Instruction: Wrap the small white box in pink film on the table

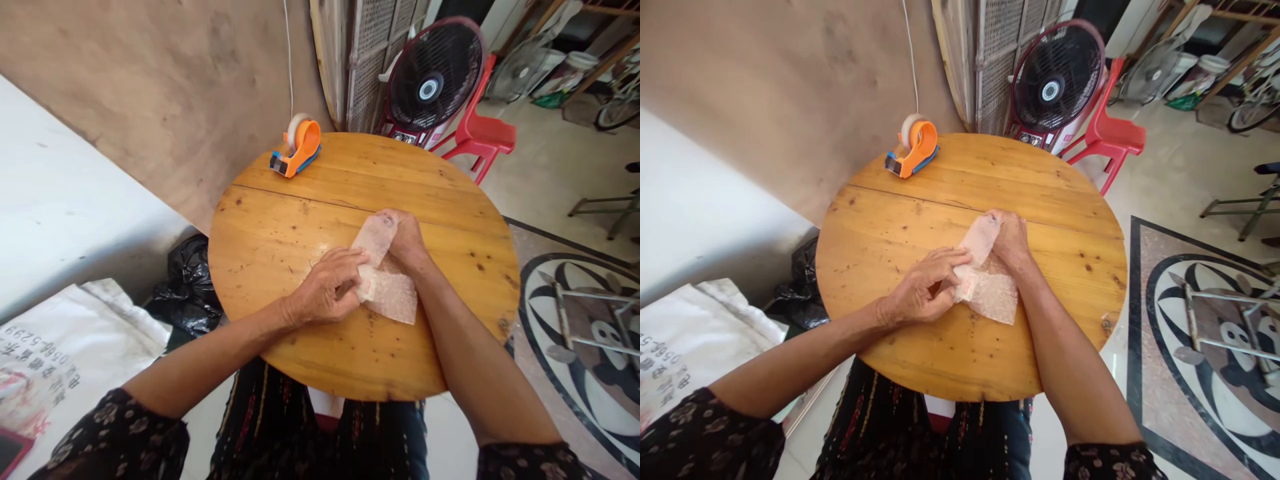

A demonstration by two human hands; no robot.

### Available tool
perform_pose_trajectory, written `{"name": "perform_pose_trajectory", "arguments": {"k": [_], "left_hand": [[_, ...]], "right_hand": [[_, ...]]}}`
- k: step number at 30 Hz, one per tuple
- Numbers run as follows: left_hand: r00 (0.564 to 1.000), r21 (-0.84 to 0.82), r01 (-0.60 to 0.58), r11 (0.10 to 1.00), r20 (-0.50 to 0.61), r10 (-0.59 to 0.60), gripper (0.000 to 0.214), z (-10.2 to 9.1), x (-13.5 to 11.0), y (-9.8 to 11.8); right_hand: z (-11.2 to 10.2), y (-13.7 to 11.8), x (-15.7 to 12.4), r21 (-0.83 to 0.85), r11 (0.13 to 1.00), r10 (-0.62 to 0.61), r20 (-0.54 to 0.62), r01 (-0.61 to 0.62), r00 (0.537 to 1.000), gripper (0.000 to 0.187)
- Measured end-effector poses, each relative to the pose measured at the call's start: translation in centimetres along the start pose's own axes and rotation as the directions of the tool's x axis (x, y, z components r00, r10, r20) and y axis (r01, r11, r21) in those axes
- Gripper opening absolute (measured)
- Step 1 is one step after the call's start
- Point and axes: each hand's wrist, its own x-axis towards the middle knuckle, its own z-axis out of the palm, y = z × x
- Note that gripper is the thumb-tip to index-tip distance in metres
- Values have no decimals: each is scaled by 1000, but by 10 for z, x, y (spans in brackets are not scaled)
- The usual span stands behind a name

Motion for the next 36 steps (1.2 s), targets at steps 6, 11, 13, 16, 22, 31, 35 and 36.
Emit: {"name": "perform_pose_trajectory", "arguments": {"k": [6, 11, 13, 16, 22, 31, 35, 36], "left_hand": [[1000, 11, -1, 1000, -6, 1, 12, 2, -1, -2], [1000, 107, -25, 994, 6, 25, 17, 3, -3, -1], [999, 163, -34, 986, 15, 32, 18, 2, -3, 2], [998, 238, -39, 970, 48, 29, 19, 1, -3, 5], [996, 312, -52, 949, 91, 24, 20, 0, -2, 8], [993, 346, -42, 937, 117, 1, 18, -1, -1, 10], [994, 358, -40, 933, 108, 2, 17, -1, -1, 11], [994, 362, -39, 931, 105, 1, 16, -1, -1, 11]], "right_hand": [[-2, 3, 1, -70, 997, -33, -65, 28, 997, 25], [-1, 6, 2, 90, 996, 4, -68, 2, 998, 20], [-1, 7, 3, 130, 991, 25, -73, -16, 997, 20], [-2, 6, 4, 189, 982, 41, -78, -26, 996, 21], [-5, 2, 3, 312, 948, 79, -30, -66, 996, 27], [-4, -2, 5, 431, 897, 130, -40, -100, 991, 26], [-19, -9, 6, 323, 946, 75, -196, -8, 978, 23], [-26, -13, 4, 262, 964, 34, -266, 38, 963, 21]]}}
